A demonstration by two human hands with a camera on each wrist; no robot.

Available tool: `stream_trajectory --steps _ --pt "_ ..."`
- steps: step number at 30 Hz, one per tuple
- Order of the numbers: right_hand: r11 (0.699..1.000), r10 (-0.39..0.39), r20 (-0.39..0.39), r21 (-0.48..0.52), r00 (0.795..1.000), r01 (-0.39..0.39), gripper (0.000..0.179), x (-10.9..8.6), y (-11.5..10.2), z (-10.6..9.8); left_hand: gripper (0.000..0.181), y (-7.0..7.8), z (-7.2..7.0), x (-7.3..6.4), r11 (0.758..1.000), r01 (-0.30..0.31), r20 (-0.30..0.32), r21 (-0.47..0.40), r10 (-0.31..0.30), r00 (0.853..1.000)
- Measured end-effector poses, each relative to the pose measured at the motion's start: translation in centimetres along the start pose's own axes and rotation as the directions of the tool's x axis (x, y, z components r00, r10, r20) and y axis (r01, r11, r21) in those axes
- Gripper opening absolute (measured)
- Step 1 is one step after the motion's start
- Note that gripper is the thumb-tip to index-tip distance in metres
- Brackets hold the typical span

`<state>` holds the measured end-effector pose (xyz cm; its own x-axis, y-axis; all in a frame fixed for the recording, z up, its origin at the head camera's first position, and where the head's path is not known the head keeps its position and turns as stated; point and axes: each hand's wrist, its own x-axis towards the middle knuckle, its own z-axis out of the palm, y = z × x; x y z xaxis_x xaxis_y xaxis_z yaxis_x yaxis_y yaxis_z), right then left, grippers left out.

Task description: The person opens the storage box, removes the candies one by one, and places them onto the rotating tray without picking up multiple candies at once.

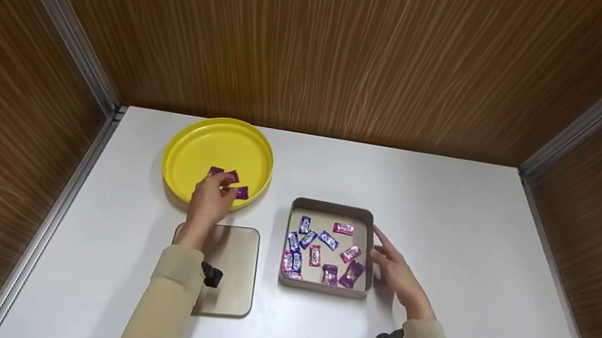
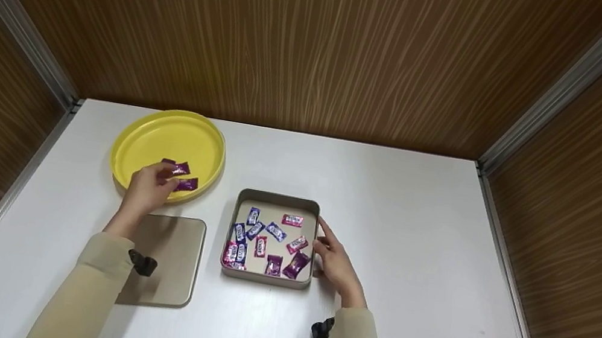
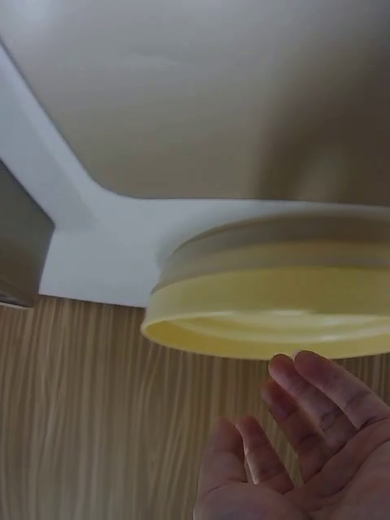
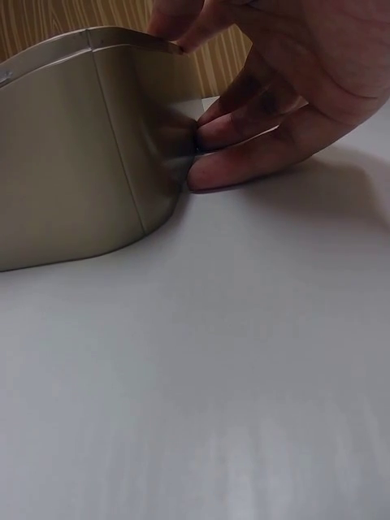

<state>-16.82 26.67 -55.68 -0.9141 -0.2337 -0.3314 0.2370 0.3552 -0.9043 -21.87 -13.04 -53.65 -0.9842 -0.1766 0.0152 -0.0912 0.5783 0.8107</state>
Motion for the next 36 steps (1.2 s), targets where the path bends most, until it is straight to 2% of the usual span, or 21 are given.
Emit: stream_trajectory --steps 3,6,10,13,17,20,28,36 --pt "1.0 0.002 0.002 0.006 1.0 -0.002 0.057 0.0 -0.1 0.0 0.029 1.0 0.4 -0.5 0.998 -0.053 -0.006 0.038 0.054 0.999" --pt "1.0 0.007 0.007 0.017 1.0 -0.007 0.058 -0.1 -0.1 0.0 0.032 2.0 1.0 -1.2 0.993 -0.102 0.018 0.056 0.101 0.995" --pt "1.0 0.01 0.004 0.024 1.0 -0.01 0.058 -0.2 -0.3 0.1 0.037 3.3 2.1 -2.2 0.986 -0.146 0.08 0.077 0.14 0.987" --pt "1.0 0.013 0.005 0.021 1.0 -0.013 0.057 -0.3 -0.3 0.2 0.042 4.2 2.9 -3.1 0.975 -0.198 0.151 0.1 0.182 0.972" --pt "1.0 0.009 0.018 0.011 1.0 -0.009 0.058 -0.3 -0.3 0.2 0.049 5.4 3.8 -4.4 0.946 -0.297 0.237 0.131 0.261 0.936" --pt "1.0 0.005 0.021 0.003 1.0 -0.005 0.058 -0.3 -0.2 0.2 0.055 6.1 4.7 -5.3 0.928 -0.341 0.289 0.148 0.289 0.912" --pt "1.0 0.004 0.017 -0.004 1.0 -0.004 0.058 -0.2 0.0 0.1 0.059 6.6 8.0 -7.0 0.894 -0.412 0.407 0.175 0.315 0.857" --pt "1.0 -0.006 0.008 0.006 1.0 0.006 0.058 -0.3 0.0 0.1 0.056 6.1 10.9 -7.4 0.796 -0.548 0.479 0.257 0.387 0.788"
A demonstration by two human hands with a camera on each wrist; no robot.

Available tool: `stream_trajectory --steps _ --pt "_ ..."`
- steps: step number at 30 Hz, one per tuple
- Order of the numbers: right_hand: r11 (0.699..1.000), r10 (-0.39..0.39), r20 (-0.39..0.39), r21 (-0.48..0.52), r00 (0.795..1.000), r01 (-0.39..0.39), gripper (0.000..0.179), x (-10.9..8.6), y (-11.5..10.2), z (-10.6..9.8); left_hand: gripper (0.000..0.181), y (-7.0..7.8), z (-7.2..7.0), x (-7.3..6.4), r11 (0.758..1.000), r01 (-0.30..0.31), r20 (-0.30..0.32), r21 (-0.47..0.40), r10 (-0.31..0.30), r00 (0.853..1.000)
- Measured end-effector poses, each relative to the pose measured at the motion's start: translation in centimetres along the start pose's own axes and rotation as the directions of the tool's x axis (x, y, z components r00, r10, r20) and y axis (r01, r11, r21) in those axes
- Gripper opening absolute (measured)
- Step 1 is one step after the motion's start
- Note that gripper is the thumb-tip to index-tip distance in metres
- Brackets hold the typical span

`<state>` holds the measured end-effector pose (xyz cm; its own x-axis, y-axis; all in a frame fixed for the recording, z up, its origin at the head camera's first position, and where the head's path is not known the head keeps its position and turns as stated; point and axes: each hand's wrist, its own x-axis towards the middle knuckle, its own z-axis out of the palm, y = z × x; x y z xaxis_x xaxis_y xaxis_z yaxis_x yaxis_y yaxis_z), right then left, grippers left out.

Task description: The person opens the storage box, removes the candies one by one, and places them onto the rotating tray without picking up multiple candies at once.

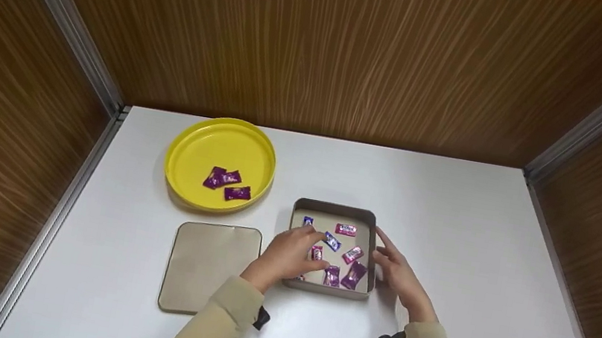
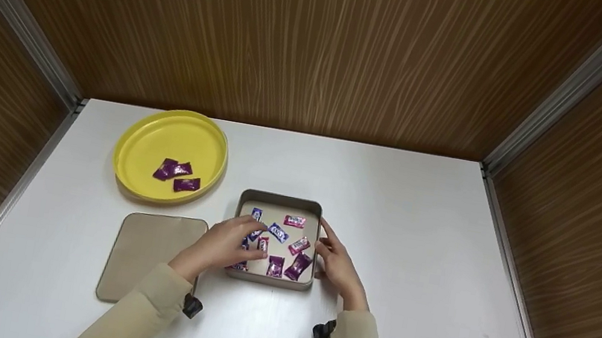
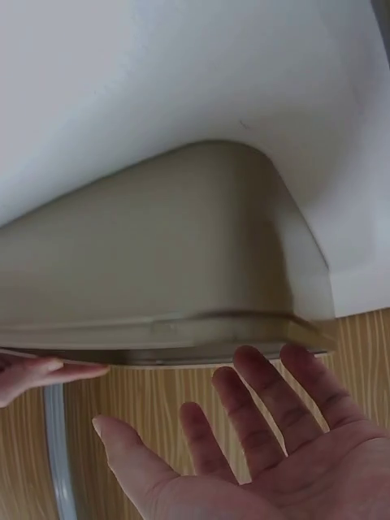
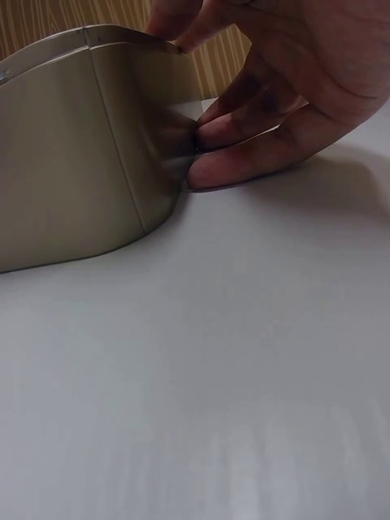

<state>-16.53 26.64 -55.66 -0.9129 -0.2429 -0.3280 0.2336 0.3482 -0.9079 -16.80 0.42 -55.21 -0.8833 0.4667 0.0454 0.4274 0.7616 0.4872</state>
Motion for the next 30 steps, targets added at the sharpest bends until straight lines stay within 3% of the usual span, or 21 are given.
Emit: stream_trajectory --steps 7,14,23,30 --pt "1.0 0.009 0.004 0.015 1.0 -0.009 0.058 0.1 0.2 -0.1 0.055 0.5 1.8 0.7 0.999 -0.04 0.074 0.016 0.039 0.997" --pt "1.0 0.021 -0.036 0.013 0.999 -0.021 0.057 1.6 2.8 -0.2 0.053 1.1 3.4 1.2 0.998 -0.049 0.124 0.046 0.043 0.991" --pt "1.0 -0.01 -0.046 -0.004 0.999 0.01 0.057 1.8 3.4 -0.3 0.052 1.1 4.4 1.6 0.993 0.037 0.177 -0.108 -0.017 0.984" --pt "1.0 -0.009 -0.047 -0.001 0.999 0.009 0.056 1.8 3.3 -0.3 0.054 1.3 4.5 1.8 0.99 0.087 0.204 -0.11 -0.064 0.977"
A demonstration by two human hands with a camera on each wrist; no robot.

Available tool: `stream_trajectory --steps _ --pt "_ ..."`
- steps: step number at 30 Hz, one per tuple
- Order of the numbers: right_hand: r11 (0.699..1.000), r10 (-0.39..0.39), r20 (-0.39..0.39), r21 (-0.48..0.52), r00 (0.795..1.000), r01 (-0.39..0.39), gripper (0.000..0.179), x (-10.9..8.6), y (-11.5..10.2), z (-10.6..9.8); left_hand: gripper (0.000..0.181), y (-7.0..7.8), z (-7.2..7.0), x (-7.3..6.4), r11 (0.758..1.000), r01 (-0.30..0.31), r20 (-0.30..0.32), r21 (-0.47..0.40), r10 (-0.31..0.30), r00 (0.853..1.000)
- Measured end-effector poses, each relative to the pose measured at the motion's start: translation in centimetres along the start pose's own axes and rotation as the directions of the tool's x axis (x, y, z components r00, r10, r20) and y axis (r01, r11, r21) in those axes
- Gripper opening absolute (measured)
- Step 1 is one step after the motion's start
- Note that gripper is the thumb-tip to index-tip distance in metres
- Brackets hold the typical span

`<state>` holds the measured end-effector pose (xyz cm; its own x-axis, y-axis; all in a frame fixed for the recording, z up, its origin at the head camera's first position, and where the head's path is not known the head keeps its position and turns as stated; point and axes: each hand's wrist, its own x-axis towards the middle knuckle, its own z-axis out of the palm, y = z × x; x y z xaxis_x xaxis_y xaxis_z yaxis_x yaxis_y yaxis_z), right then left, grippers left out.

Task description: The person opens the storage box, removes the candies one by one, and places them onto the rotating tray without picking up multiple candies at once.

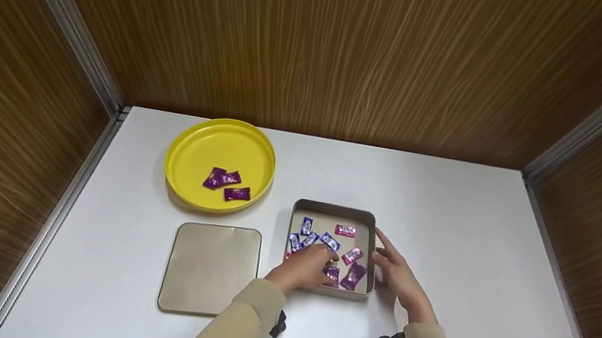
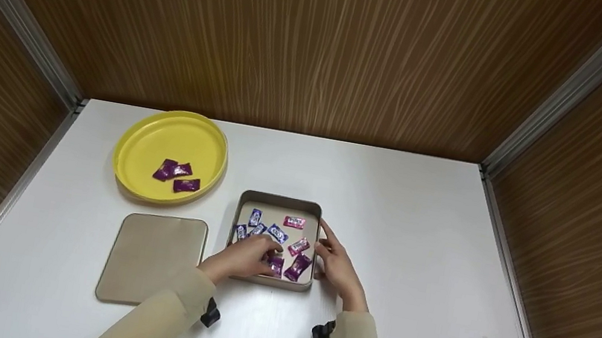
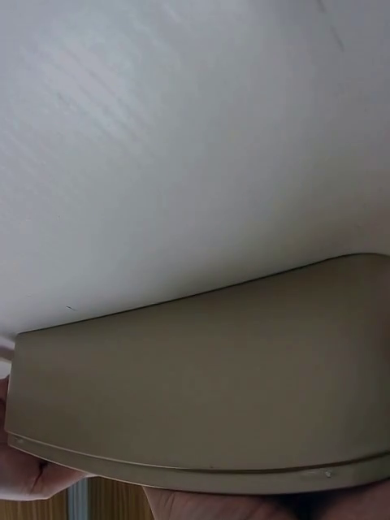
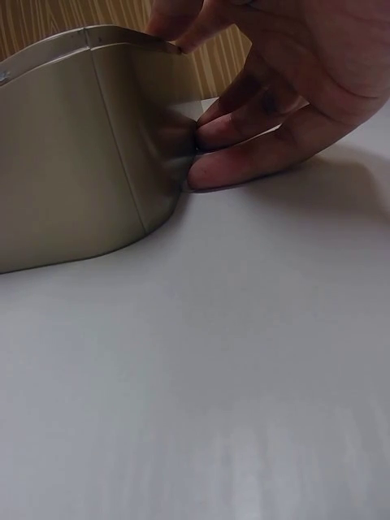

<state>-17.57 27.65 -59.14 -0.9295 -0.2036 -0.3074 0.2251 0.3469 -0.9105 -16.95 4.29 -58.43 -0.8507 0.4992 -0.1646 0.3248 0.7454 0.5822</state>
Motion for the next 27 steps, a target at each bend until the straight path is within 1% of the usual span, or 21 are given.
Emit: stream_trajectory --steps 3,5,10,12,14,18,20,24,27 --pt "1.0 -0.005 -0.002 -0.002 1.0 0.005 0.056 0.1 0.1 0.0 0.053 0.1 0.0 0.0 1.0 0.009 0.0 0.0 -0.009 1.0" --pt "1.0 -0.004 0.004 0.001 1.0 0.004 0.057 -0.4 -0.9 0.1 0.053 0.1 0.0 0.1 1.0 0.02 -0.002 -0.009 -0.02 1.0" --pt "1.0 0.0 0.049 0.017 0.999 -0.001 0.057 -1.8 -3.2 0.2 0.052 -0.3 0.3 0.3 0.999 -0.003 -0.027 -0.033 0.002 1.0" --pt "1.0 -0.002 0.054 0.024 0.999 0.0 0.057 -1.9 -3.3 0.2 0.049 -0.4 0.4 0.4 0.999 -0.02 -0.035 -0.035 0.019 0.999" --pt "1.0 0.001 0.054 0.025 0.999 -0.002 0.057 -2.0 -3.3 0.2 0.046 -0.4 0.4 0.4 0.999 -0.018 -0.036 -0.045 0.016 0.999" --pt "0.999 0.004 0.055 0.033 0.998 -0.006 0.057 -1.8 -3.1 0.3 0.04 -0.4 0.4 0.5 0.999 -0.029 -0.037 -0.024 0.028 0.999" --pt "0.999 0.009 0.057 0.04 0.998 -0.011 0.058 -1.5 -2.5 0.2 0.037 -0.4 0.4 0.4 0.999 -0.031 -0.038 -0.015 0.031 0.999" --pt "1.0 -0.001 0.019 0.024 1.0 0.0 0.057 -0.6 -1.1 0.3 0.028 -0.5 0.3 0.4 0.999 -0.037 -0.048 -0.01 0.036 0.998" --pt "1.0 -0.013 -0.015 -0.027 1.0 0.012 0.057 -0.1 -0.7 0.4 0.022 -0.6 0.2 0.4 0.999 -0.04 -0.064 -0.009 0.039 0.997"
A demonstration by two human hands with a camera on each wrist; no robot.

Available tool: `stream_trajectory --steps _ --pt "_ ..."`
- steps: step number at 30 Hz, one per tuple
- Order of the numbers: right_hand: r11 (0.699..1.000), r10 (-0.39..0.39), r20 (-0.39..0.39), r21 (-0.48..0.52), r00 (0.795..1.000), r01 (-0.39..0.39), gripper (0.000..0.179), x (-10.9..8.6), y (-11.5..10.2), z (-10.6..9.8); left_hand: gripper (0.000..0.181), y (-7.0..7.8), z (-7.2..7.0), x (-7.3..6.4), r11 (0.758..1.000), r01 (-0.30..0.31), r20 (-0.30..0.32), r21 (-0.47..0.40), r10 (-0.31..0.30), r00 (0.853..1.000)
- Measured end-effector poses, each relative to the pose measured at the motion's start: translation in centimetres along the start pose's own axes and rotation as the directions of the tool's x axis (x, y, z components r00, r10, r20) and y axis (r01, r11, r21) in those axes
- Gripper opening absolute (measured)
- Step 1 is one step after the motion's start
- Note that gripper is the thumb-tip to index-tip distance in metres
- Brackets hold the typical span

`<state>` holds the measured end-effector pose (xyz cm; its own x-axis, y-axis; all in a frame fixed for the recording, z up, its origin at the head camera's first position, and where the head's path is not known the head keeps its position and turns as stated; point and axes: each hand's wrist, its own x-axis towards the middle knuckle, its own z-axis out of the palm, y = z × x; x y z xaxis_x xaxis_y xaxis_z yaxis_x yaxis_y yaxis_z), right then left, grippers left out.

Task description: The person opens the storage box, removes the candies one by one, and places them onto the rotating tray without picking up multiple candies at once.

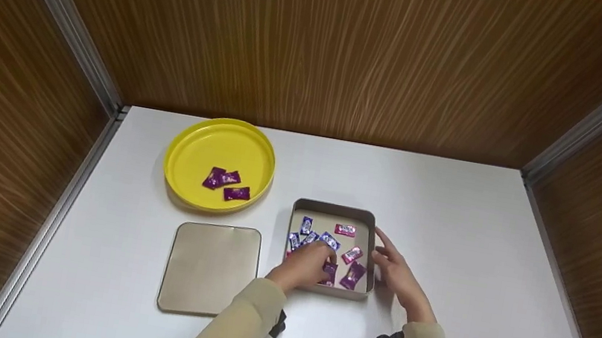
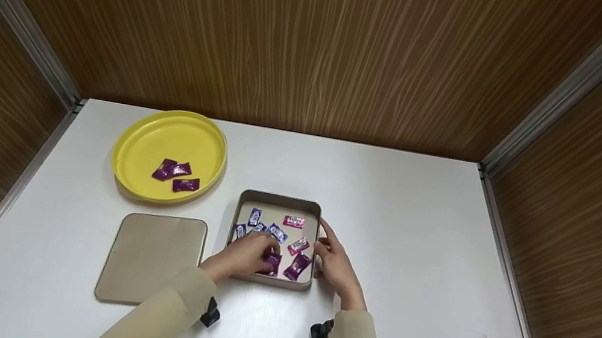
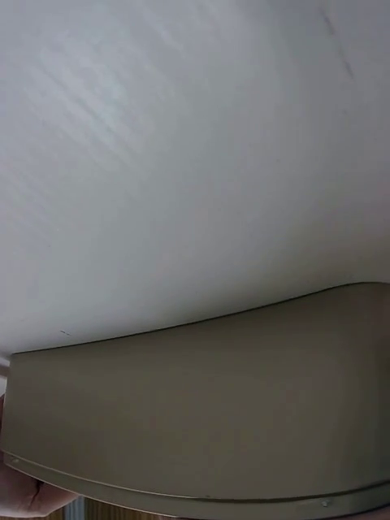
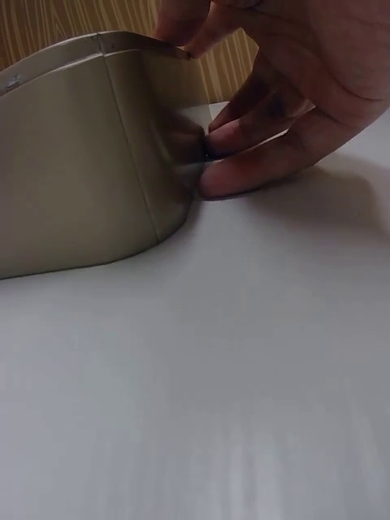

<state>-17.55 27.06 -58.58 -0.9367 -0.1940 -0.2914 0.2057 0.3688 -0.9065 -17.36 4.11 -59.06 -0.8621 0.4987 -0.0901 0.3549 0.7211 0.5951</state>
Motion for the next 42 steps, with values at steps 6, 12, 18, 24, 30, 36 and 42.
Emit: stream_trajectory --steps 6,12,18,24,30,36,42 --pt "0.997 -0.004 -0.04 -0.078 0.999 0.001 0.06 0.3 -0.6 0.4 0.021 -0.3 -0.1 -0.1 0.998 0.019 -0.004 -0.061 -0.019 1.0" --pt "0.999 0.035 -0.017 0.006 0.999 -0.034 0.055 0.6 -1.0 0.3 0.022 -0.4 -0.2 -0.2 0.998 -0.005 -0.026 -0.068 0.003 1.0" --pt "0.998 0.053 0.004 0.046 0.999 -0.053 0.056 0.8 -1.3 0.2 0.023 -0.3 -0.7 -0.6 0.997 0.001 -0.069 -0.079 -0.006 0.998" --pt "0.997 0.06 0.043 0.045 0.997 -0.062 0.059 0.5 -2.4 -0.1 0.027 0.0 -1.9 -0.6 0.997 0.013 -0.112 -0.079 -0.022 0.993" --pt "0.997 0.068 0.041 0.042 0.997 -0.069 0.062 0.6 -2.3 -0.2 0.026 0.2 -4.6 -0.6 0.988 0.0 -0.183 -0.154 -0.028 0.983" --pt "0.997 0.065 0.028 0.037 0.998 -0.066 0.062 1.3 -0.9 -0.3 0.028 -0.9 -7.2 -1.2 0.954 0.012 -0.229 -0.299 -0.084 0.97" --pt "0.997 0.067 0.051 0.025 0.996 -0.069 0.062 0.2 -2.7 -0.2 0.027 -2.6 -9.1 -1.8 0.881 0.058 -0.285 -0.469 -0.213 0.935"
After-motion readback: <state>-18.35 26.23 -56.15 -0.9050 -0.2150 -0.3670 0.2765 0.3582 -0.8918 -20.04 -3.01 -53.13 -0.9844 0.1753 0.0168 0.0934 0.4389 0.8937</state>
